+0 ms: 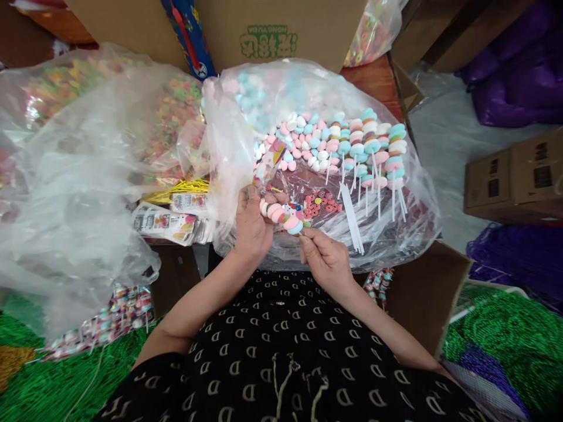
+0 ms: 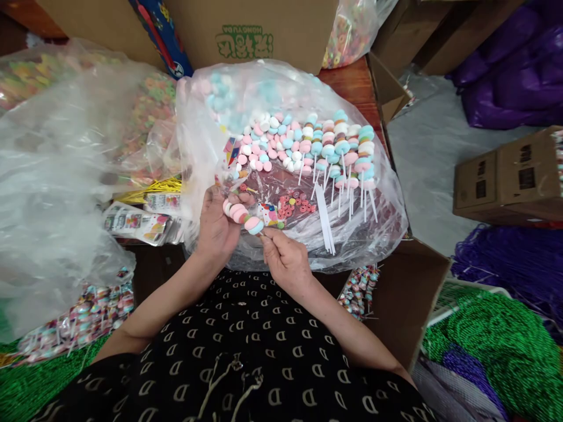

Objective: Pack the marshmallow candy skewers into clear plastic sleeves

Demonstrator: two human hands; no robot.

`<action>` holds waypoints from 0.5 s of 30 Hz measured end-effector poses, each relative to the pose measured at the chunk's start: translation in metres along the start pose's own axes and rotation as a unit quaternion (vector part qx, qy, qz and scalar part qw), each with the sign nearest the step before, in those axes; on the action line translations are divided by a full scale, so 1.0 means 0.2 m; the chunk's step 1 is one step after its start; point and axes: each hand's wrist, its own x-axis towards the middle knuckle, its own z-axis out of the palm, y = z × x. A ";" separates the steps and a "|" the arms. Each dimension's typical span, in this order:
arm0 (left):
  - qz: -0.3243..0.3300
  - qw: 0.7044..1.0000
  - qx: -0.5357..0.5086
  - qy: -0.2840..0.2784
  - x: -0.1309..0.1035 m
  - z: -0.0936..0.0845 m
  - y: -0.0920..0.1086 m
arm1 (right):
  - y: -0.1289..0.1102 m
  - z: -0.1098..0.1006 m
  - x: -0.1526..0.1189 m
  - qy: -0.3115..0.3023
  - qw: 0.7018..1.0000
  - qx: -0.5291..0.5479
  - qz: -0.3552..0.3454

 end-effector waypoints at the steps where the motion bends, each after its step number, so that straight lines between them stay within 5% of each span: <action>1: -0.004 1.000 -0.002 0.003 0.00 0.00 -0.01 | 0.00 0.00 0.01 -0.001 1.000 -0.006 -0.003; 9: 0.027 0.999 -0.035 -0.002 0.06 -0.03 0.05 | 0.07 -0.01 0.03 -0.098 0.995 0.015 0.028; 15: 0.052 0.997 0.007 -0.049 0.14 -0.16 0.17 | 0.10 -0.20 0.03 -0.014 0.992 0.098 0.084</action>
